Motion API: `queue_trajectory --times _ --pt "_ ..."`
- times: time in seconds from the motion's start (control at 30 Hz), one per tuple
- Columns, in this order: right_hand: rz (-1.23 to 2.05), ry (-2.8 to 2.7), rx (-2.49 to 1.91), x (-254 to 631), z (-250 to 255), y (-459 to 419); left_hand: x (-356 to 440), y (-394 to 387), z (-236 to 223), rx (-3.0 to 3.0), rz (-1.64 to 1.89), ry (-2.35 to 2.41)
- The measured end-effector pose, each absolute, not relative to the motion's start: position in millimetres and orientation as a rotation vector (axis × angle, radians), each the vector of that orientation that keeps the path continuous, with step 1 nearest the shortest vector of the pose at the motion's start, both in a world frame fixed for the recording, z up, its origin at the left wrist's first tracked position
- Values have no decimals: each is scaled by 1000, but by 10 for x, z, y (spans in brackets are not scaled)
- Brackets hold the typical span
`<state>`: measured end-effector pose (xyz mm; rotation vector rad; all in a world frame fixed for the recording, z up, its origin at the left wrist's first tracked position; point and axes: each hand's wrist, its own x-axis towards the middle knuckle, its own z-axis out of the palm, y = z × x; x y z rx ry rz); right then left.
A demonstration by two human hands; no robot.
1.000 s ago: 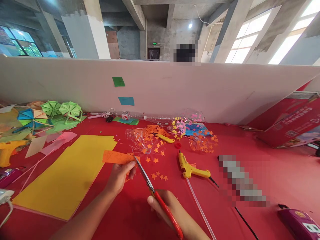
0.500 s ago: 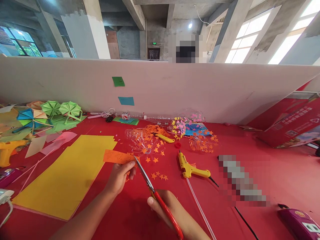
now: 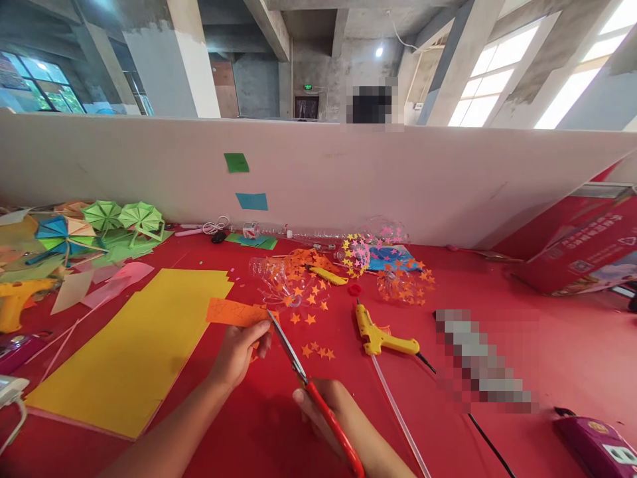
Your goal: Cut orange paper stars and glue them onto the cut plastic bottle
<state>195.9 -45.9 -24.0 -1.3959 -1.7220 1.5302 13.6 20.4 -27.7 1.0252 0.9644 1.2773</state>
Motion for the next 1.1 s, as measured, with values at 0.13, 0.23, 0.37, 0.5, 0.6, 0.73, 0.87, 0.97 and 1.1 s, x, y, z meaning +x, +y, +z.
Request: queue_trajectory --times 0.13,0.23,0.37,0.5,0.6,0.73,0.87,0.97,1.1 --pt "1547 -1726 -1407 1975 -235 -446 124 221 -280 1028 1287 946" --pt "1556 -1740 -1380 1991 -252 -438 118 235 -282 1026 1301 916" --pt "1562 -1727 -1364 1992 -234 -424 108 253 -281 1029 1297 891" --pt "1543 -1704 -1411 1976 -164 -414 84 276 -269 1024 1334 884" --pt "1531 -1699 -1420 1975 -147 -410 66 290 -258 1040 1356 879" --pt "1548 -1694 -1424 1988 -187 -412 60 288 -234 1026 1379 888" --pt "1547 -1681 -1445 1995 -246 -417 91 258 -210 1042 1308 851" --pt "1545 -1682 -1441 1996 -284 -411 120 236 -206 1060 1245 807" --pt "1528 -1717 -1405 2006 -311 -391 122 238 -191 1025 1301 827"
